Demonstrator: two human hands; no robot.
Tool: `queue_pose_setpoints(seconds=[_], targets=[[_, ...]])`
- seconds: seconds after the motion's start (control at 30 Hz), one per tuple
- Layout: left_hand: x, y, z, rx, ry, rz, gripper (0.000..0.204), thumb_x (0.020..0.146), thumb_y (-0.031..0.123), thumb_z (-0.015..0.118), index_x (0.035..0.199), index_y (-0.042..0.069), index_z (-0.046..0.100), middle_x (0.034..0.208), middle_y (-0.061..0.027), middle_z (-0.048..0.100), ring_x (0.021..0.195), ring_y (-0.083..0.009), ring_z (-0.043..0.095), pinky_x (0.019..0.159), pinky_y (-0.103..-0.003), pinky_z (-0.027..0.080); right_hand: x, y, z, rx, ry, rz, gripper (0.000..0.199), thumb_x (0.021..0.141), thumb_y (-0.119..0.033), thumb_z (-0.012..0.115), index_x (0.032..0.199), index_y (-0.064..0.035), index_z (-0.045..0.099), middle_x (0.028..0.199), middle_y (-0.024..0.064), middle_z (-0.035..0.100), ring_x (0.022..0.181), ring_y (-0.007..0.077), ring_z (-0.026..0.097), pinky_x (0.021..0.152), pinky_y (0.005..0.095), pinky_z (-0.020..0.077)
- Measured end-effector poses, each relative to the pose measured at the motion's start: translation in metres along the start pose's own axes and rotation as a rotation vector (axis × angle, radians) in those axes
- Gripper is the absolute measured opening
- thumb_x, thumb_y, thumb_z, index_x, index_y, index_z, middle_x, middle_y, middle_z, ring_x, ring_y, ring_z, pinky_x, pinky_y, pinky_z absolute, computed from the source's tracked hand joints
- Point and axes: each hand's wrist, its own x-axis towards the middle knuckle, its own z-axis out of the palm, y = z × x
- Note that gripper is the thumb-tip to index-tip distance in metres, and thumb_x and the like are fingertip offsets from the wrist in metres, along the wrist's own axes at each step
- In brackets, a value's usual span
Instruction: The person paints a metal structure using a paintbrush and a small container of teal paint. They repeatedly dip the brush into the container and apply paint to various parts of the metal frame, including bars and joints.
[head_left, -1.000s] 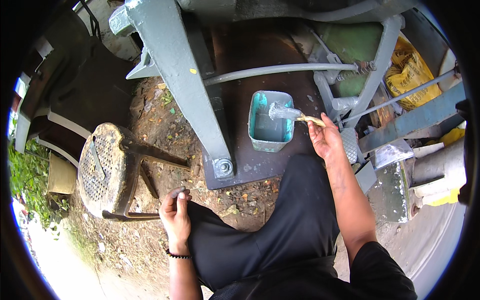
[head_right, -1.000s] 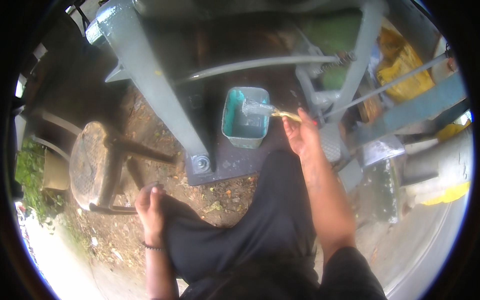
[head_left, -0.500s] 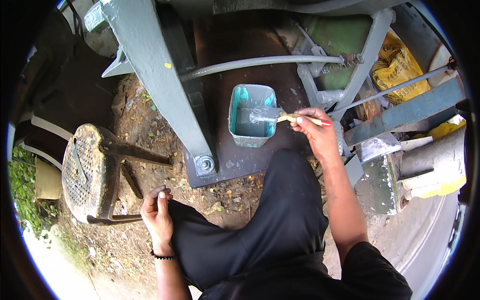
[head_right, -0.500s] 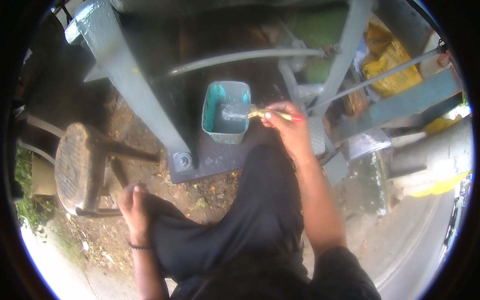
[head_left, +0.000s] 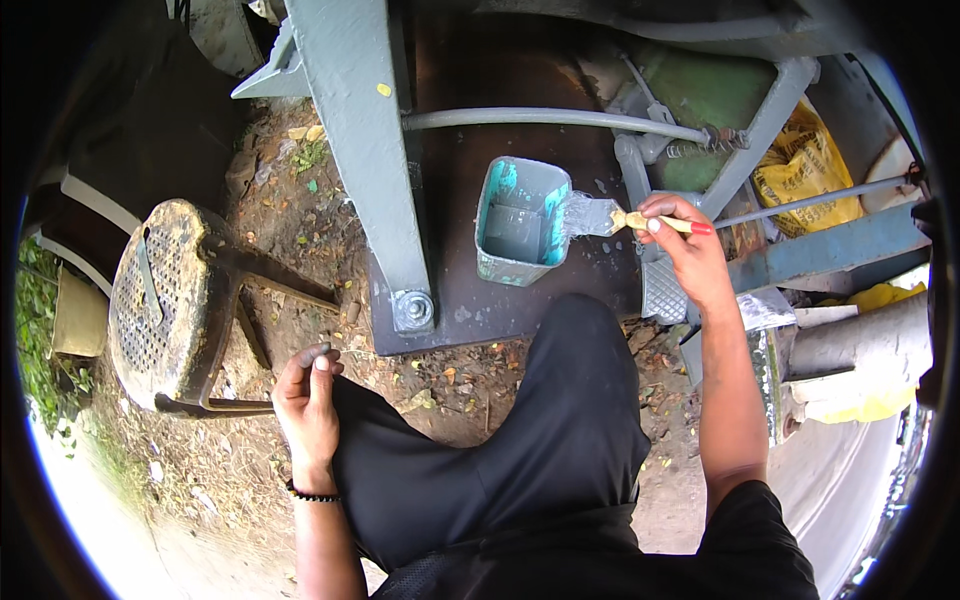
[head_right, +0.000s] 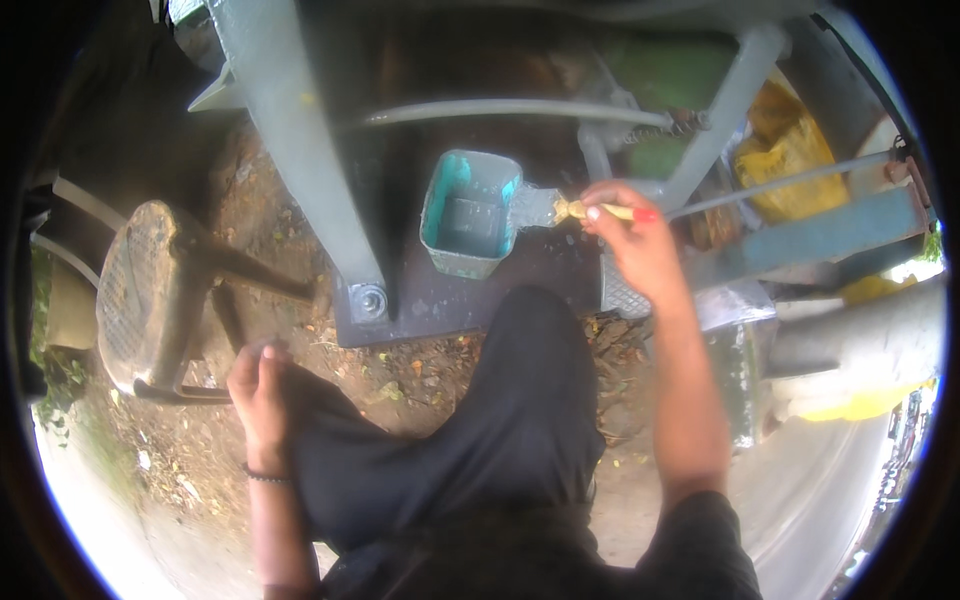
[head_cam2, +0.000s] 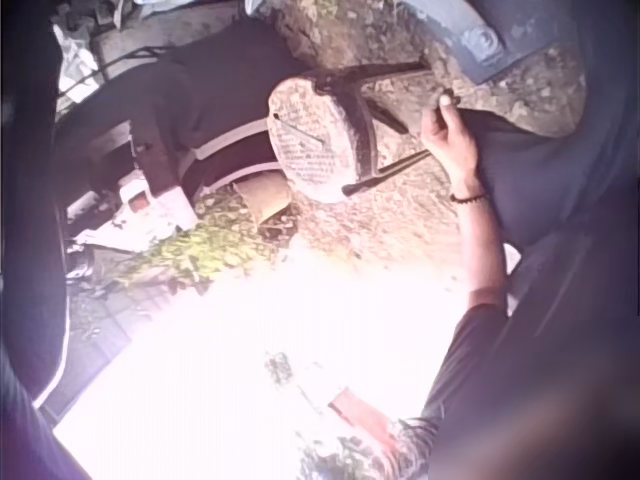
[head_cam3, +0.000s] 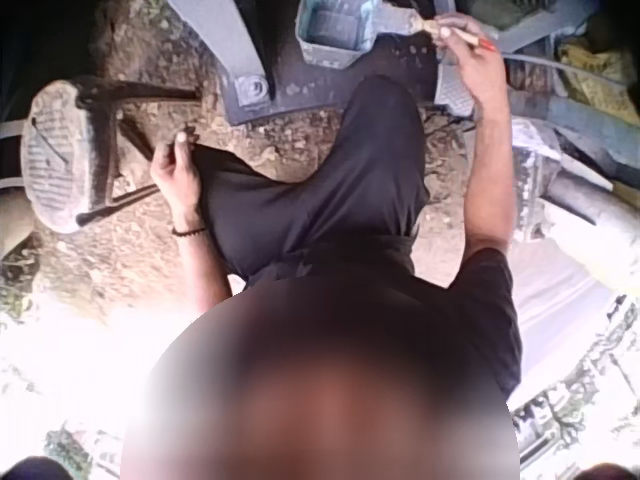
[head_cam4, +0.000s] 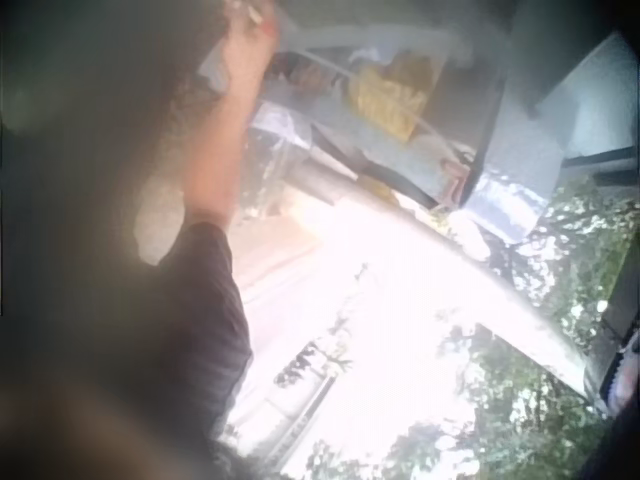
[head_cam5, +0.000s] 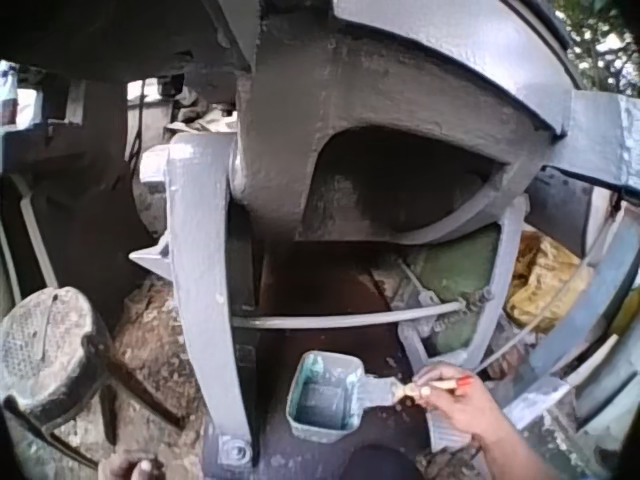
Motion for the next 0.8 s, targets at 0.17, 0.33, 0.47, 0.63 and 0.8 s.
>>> queue_pose_setpoints(seconds=[0.17, 0.33, 0.47, 0.63, 0.8], targets=[[-0.001, 0.002, 0.003, -0.028, 0.016, 0.008, 0.019, 0.102, 0.011, 0.061, 0.113, -0.003, 0.067, 0.098, -0.0076, 0.071, 0.087, -0.0118, 0.064, 0.084, -0.027, 0.052, 0.007, -0.010, -0.008, -0.109, -0.022, -0.006, 0.012, 0.100, -0.011, 0.061, 0.106, -0.0006, 0.063, 0.116, 0.0090, 0.062, 0.093, 0.0150, 0.064, 0.084, 0.0301, 0.0535], [0.000, 0.002, 0.005, -0.027, 0.029, -0.018, 0.020, 0.102, 0.012, 0.062, 0.114, -0.003, 0.067, 0.096, -0.0059, 0.070, 0.088, -0.0119, 0.064, 0.085, -0.027, 0.052, 0.010, -0.006, -0.028, 0.321, 0.102, 0.003, 0.015, 0.101, -0.013, 0.061, 0.107, -0.0001, 0.063, 0.114, 0.0122, 0.065, 0.092, 0.0182, 0.067, 0.083, 0.0317, 0.0564], [0.001, -0.001, 0.006, -0.143, 0.010, -0.063, 0.021, 0.102, 0.013, 0.063, 0.114, -0.003, 0.067, 0.096, -0.0056, 0.070, 0.088, -0.0116, 0.064, 0.085, -0.027, 0.052, 0.007, 0.005, -0.038, 0.696, 0.383, 0.049, 0.019, 0.097, -0.013, 0.066, 0.109, 0.0005, 0.059, 0.105, 0.0118, 0.064, 0.094, 0.0227, 0.067, 0.084, 0.0339, 0.0583], [-0.001, -0.004, 0.006, -0.128, 0.022, -0.041, 0.021, 0.102, 0.014, 0.063, 0.115, -0.003, 0.067, 0.097, -0.0063, 0.071, 0.088, -0.0115, 0.064, 0.085, -0.027, 0.052, 0.002, -0.007, -0.044, 0.949, 0.350, 0.001, 0.018, 0.099, -0.011, 0.063, 0.106, 0.0042, 0.055, 0.104, 0.0176, 0.065, 0.098, 0.0253, 0.069, 0.091, 0.0309, 0.0617], [-0.004, -0.001, 0.006, -0.125, 0.034, -0.013, 0.022, 0.103, 0.014, 0.061, 0.116, -0.002, 0.067, 0.099, -0.0075, 0.072, 0.088, -0.0118, 0.064, 0.085, -0.028, 0.053, 0.033, -0.052, -0.063, 0.686, 0.345, -0.197, 0.025, 0.103, -0.019, 0.060, 0.109, 0.0053, 0.058, 0.107, 0.0194, 0.068, 0.097, 0.0246, 0.070, 0.089, 0.0320, 0.0617]])
